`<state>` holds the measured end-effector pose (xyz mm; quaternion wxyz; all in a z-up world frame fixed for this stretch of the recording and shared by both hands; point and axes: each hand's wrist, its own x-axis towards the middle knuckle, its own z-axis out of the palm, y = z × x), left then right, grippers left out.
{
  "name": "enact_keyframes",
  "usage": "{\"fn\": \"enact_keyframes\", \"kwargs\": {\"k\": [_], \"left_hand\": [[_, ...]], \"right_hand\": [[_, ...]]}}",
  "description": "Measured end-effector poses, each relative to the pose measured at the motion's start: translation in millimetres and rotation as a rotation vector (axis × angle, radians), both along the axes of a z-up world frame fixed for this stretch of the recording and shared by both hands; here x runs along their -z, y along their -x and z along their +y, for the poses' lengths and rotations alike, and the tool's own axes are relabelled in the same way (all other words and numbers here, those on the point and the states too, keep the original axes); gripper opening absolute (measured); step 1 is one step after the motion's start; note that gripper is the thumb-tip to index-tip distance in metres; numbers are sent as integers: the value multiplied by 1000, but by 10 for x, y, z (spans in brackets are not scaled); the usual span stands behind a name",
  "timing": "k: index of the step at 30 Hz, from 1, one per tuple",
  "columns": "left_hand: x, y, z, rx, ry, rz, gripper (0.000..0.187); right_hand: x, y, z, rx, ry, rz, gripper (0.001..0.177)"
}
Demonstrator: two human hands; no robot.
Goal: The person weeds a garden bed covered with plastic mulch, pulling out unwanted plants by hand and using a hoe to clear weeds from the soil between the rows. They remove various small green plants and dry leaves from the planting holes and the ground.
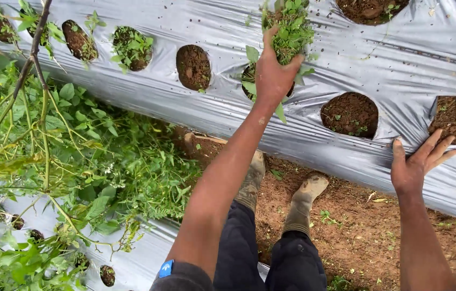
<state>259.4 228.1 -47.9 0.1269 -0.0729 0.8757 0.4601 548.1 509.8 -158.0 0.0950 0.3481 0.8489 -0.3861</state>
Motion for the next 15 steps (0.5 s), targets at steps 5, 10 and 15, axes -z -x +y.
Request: {"fn": "enact_keyframes", "kwargs": {"k": [5,10,15], "left_hand": [[-214,-852,54,-261,-283,-230,88],[-361,-1518,-24,-475,-365,-316,92],[-466,-1886,-313,-694,-440,-376,98]], "right_hand": [[-427,95,102,-76,144,-212,96],[-958,106,39,-153,108,-202,80],[-1488,-279,-585,-136,-21,-189,65]]}}
